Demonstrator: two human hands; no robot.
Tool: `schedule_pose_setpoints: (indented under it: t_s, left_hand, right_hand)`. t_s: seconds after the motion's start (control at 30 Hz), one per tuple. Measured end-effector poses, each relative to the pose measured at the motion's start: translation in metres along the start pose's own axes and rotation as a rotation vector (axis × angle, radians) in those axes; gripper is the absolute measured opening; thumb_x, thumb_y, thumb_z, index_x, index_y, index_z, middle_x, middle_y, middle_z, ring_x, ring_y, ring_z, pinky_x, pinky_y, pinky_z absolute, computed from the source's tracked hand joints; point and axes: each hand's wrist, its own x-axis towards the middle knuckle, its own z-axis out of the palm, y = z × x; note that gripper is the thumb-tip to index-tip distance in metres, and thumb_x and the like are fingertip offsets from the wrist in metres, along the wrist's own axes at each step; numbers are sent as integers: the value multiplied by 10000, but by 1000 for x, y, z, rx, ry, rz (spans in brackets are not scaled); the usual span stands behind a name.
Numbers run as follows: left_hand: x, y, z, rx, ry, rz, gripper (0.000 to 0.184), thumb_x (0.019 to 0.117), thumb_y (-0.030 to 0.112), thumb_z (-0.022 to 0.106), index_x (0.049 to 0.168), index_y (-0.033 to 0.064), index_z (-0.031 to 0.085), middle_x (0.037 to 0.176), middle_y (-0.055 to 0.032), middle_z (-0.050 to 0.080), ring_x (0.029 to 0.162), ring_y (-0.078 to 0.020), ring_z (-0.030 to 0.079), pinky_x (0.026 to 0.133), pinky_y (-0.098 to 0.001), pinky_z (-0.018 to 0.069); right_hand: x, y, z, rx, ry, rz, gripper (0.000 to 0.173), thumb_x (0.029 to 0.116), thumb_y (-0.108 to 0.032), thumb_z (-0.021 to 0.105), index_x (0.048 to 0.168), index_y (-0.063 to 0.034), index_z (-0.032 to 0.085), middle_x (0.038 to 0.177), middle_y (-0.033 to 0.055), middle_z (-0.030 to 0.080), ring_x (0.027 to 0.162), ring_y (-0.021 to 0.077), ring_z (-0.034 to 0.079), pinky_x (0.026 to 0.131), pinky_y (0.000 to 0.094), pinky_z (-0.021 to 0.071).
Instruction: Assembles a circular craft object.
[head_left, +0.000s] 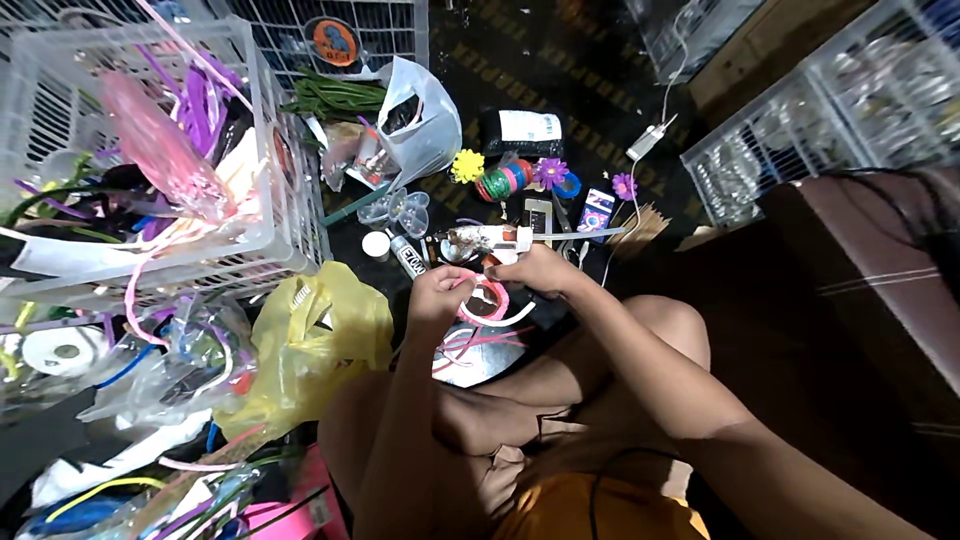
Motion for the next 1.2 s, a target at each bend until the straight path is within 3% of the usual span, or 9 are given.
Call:
schedule_pose_setpoints:
  t_s: [0.1, 0.17, 0.33, 0.43, 0.53, 0.73, 0.87, 1.0, 1.2]
  left_hand:
    - [1, -2, 1, 21, 44, -15, 99, 961, 88, 706, 1032, 19, 715, 800, -55, 725, 637, -81, 641, 628, -262, 548]
    - [-2, -1, 1, 102, 115, -30, 131, 971, 120, 700, 1063, 28, 712, 824, -67, 725, 651, -105, 640, 640, -300, 547]
    - [-3, 2, -3, 165, 293, -26, 172, 987, 161, 676, 1098, 39, 725, 862, -98, 741, 695, -164, 658, 675, -391, 535]
    - [3, 0, -6, 136, 322, -18, 176, 968, 148, 692, 1089, 27, 737, 893, -98, 746, 770, -150, 684, 762, -386, 556]
    - [3, 0, -5, 116, 326, -6, 173, 966, 142, 693, 1077, 19, 738, 879, -95, 744, 756, -129, 680, 755, -366, 558]
    - [5, -4, -5, 82, 333, 12, 152, 965, 134, 692, 1052, 21, 745, 829, -75, 729, 688, -91, 641, 696, -310, 541]
    - [4, -2, -5, 86, 330, 3, 157, 966, 140, 694, 1056, 21, 743, 847, -82, 738, 717, -100, 664, 719, -327, 553]
    - [4, -2, -4, 80, 326, 10, 156, 963, 135, 696, 1058, 19, 740, 873, -86, 749, 740, -106, 681, 735, -336, 560]
    - [4, -3, -5, 74, 323, 32, 145, 965, 115, 690, 1056, 14, 741, 914, -94, 751, 784, -100, 689, 772, -318, 563]
  right_hand:
    - [0, 4, -1, 14, 44, -3, 396, 908, -124, 761, 1255, -24, 599, 893, 65, 671, 643, 87, 586, 578, 268, 511]
    - [-3, 8, -4, -3, 122, -110, 321, 953, -181, 719, 1194, 3, 614, 802, 52, 646, 583, 81, 570, 539, 267, 508]
    - [-33, 10, -20, -101, 216, -229, 215, 1053, -244, 561, 1126, -65, 656, 793, -9, 682, 558, 31, 569, 511, 201, 490]
    - [-48, 15, -26, -179, 203, -222, 258, 1049, -310, 577, 1165, -85, 623, 765, 24, 681, 486, 66, 527, 433, 223, 441]
    - [-53, 10, -23, -302, 186, -183, 331, 1043, -361, 579, 1190, -66, 612, 767, 50, 671, 513, 113, 554, 473, 290, 477]
    - [-46, 24, -18, -369, 202, -268, 360, 1030, -429, 580, 1148, -91, 616, 725, 36, 654, 515, 116, 570, 468, 305, 482]
    - [-41, 14, -16, -450, 209, -244, 378, 1033, -415, 574, 1128, -52, 623, 769, 46, 651, 636, 136, 612, 607, 371, 520]
    - [-39, 15, -16, -460, 209, -264, 403, 1031, -430, 569, 1167, -54, 618, 784, 47, 661, 658, 135, 631, 624, 374, 537]
    - [-45, 25, -18, -444, 203, -242, 427, 1021, -473, 575, 1203, -88, 606, 733, 58, 639, 536, 162, 577, 488, 368, 491]
